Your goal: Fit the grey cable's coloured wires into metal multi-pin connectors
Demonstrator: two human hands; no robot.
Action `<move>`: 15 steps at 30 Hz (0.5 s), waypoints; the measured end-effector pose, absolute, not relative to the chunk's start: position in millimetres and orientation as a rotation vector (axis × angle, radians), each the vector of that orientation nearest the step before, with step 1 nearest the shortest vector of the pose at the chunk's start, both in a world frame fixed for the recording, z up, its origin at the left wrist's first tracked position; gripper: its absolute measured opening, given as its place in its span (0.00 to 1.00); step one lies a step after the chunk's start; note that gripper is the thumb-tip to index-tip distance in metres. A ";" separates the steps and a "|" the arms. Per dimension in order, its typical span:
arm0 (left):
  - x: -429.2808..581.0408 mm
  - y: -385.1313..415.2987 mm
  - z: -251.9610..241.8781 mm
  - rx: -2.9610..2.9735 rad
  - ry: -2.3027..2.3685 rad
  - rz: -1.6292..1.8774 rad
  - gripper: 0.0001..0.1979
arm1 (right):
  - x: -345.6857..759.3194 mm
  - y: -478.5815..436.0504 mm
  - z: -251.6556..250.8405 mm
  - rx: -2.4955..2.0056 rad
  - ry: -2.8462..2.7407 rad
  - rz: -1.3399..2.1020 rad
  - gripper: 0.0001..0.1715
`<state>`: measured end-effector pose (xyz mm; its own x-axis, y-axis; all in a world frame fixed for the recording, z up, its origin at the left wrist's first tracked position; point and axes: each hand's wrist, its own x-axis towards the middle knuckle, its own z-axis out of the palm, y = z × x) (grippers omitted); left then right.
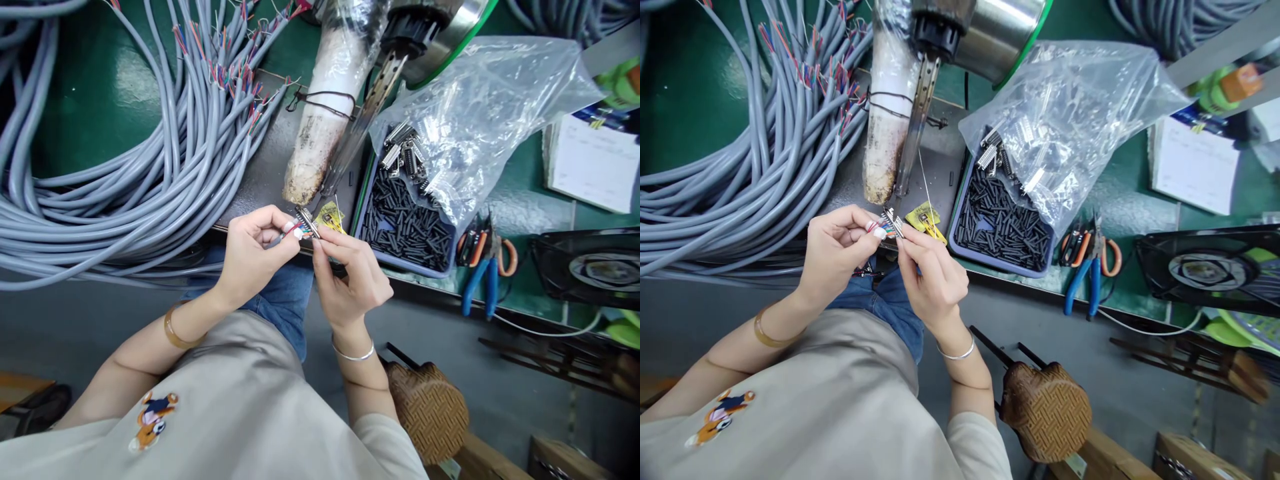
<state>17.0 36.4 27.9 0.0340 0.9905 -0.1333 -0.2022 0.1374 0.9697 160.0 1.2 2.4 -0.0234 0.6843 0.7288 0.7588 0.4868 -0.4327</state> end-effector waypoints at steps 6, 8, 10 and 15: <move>17.2 39.0 27.2 1.027 1.106 1.206 0.06 | 160.7 4.0 5.4 -1.213 -1.745 -0.043 0.11; 17.2 39.8 25.8 1.041 1.125 1.212 0.05 | 161.1 5.4 6.6 -1.216 -1.748 -0.030 0.12; 17.6 40.1 24.8 1.055 1.149 1.232 0.05 | 161.5 6.7 7.8 -1.210 -1.751 -0.023 0.12; 21.0 39.4 25.2 1.084 1.174 1.264 0.05 | 163.1 9.5 9.3 -1.190 -1.751 -0.013 0.12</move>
<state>21.0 39.4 25.2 -0.0396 0.9986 -0.0364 -0.1096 0.0318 0.9935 163.1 9.5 9.3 -0.0398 0.7013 0.7117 0.7119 0.5197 -0.4723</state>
